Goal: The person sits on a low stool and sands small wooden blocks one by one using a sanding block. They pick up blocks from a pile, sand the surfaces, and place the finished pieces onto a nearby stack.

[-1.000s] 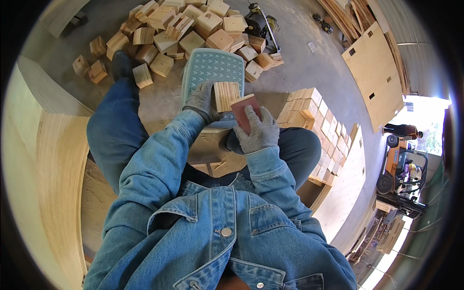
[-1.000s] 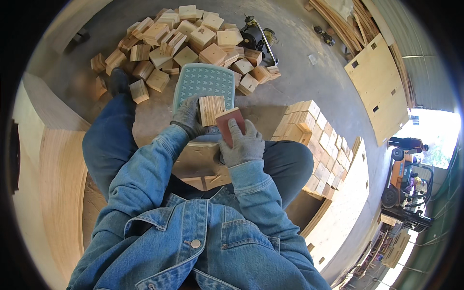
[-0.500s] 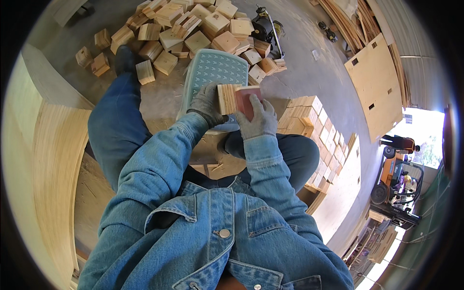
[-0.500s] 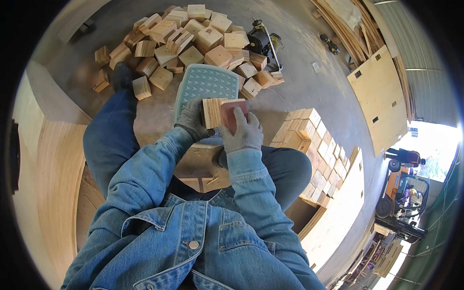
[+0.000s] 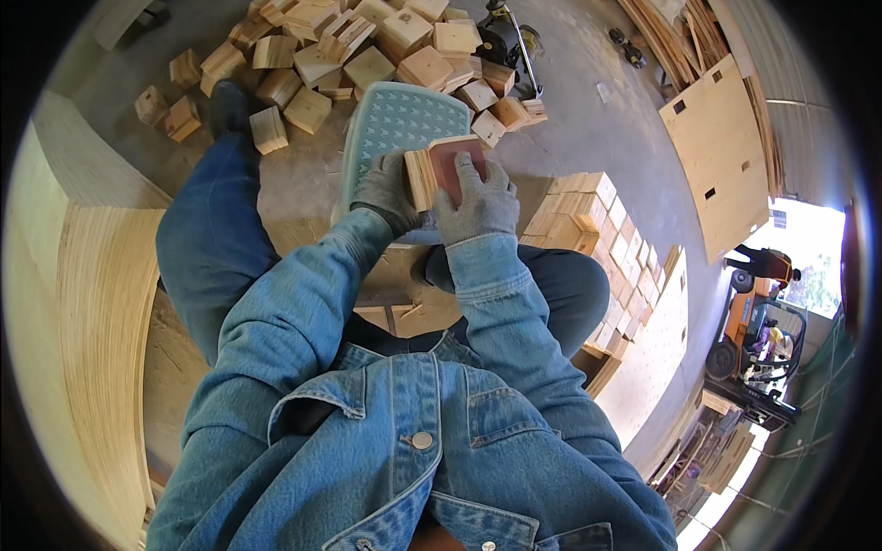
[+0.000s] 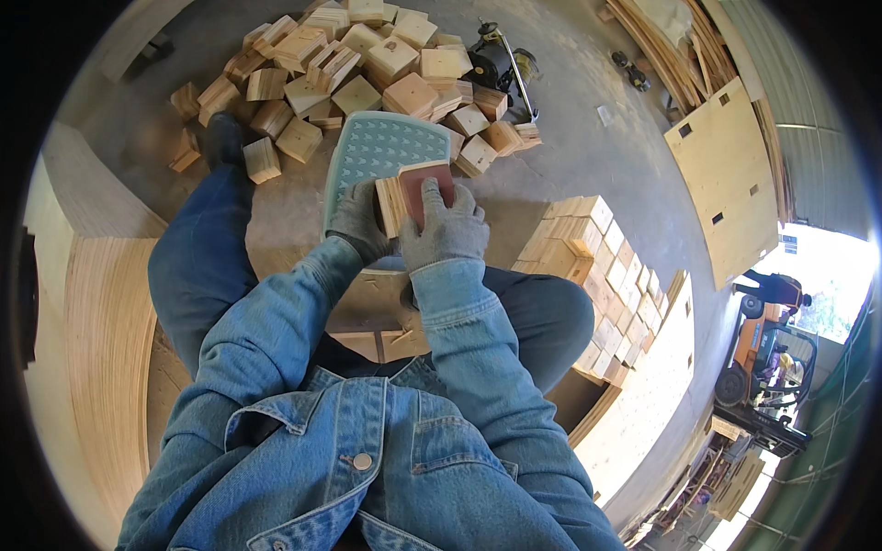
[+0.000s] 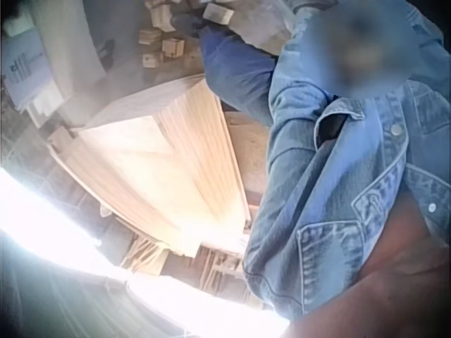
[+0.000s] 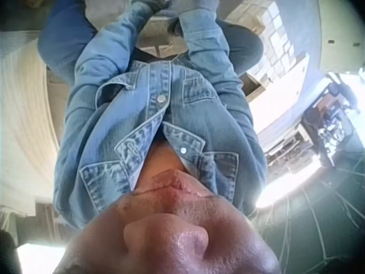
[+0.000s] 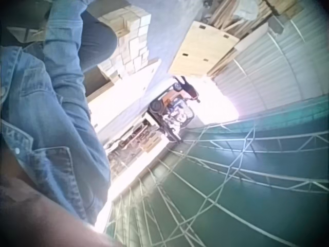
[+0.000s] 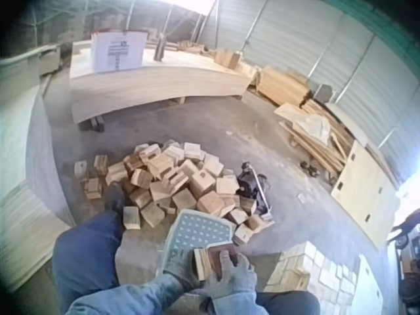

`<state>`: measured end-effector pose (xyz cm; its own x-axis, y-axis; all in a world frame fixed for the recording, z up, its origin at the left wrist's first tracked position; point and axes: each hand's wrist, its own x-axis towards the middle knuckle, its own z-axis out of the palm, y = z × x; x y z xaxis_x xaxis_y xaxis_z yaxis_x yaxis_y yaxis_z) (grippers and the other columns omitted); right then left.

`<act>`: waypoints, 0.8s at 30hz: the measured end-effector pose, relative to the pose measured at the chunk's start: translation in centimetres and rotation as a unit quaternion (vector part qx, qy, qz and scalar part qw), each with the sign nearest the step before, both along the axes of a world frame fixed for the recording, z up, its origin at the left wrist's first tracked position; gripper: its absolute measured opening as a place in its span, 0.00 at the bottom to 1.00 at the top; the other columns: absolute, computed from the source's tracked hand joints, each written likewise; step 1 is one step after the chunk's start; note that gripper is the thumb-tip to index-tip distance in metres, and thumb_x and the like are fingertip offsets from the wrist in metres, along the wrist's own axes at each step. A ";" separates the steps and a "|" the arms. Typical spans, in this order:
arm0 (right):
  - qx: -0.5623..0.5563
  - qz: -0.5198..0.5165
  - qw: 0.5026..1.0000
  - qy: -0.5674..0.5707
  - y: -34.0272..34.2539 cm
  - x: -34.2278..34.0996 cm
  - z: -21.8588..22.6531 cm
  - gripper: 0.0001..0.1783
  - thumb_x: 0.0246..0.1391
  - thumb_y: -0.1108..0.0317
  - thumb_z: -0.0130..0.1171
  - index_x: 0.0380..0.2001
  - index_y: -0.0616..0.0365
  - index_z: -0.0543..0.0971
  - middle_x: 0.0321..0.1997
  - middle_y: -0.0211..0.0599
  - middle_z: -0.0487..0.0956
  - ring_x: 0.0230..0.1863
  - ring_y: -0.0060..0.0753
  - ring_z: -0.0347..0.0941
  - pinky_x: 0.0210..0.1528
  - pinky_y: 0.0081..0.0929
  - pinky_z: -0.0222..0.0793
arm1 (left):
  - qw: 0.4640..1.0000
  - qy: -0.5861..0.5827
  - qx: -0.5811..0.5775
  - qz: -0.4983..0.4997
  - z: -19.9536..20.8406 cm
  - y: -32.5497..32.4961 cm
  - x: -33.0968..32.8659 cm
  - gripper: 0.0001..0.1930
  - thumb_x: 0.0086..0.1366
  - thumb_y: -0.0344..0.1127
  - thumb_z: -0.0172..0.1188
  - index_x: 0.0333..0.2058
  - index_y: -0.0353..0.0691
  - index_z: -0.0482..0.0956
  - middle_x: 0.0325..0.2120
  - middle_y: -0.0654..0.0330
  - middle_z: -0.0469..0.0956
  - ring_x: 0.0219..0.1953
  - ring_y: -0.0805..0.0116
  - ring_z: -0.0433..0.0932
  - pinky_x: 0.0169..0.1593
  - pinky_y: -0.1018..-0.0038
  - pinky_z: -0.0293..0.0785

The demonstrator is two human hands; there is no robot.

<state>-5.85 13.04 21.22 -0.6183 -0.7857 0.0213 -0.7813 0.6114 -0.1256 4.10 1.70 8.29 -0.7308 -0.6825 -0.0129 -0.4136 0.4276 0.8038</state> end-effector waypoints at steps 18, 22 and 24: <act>-0.018 0.003 1.000 0.018 -0.1 0.2 -0.8 0.35 0.55 0.50 0.68 0.65 0.48 0.78 0.66 0.59 0.72 0.62 0.65 0.72 0.60 0.57 0.73 | 1.000 -0.023 0.004 -0.003 0.0 0.0 -0.3 0.52 0.40 0.49 0.82 0.65 0.49 0.65 0.61 0.46 0.67 0.63 0.42 0.72 0.68 0.55 0.72; -0.027 0.008 1.000 0.011 -1.2 -0.3 -0.9 0.36 0.53 0.50 0.69 0.65 0.47 0.77 0.65 0.58 0.73 0.62 0.65 0.72 0.61 0.57 0.72 | 1.000 -0.006 -0.007 -0.005 -1.8 -0.1 -0.4 0.53 0.40 0.50 0.82 0.65 0.49 0.65 0.61 0.46 0.68 0.63 0.42 0.72 0.67 0.54 0.72; -0.044 0.014 0.999 0.026 1.0 -0.5 -1.4 0.36 0.53 0.50 0.69 0.65 0.48 0.78 0.65 0.58 0.73 0.62 0.65 0.72 0.62 0.56 0.72 | 0.999 -0.029 0.006 -0.011 -0.3 -0.2 -0.4 0.53 0.39 0.50 0.82 0.65 0.49 0.65 0.61 0.46 0.68 0.63 0.42 0.72 0.67 0.54 0.72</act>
<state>-6.32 14.01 19.82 -0.5916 -0.7968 0.1229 -0.8054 0.5769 -0.1365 3.67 1.45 8.03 -0.7435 -0.6656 -0.0644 -0.4503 0.4271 0.7842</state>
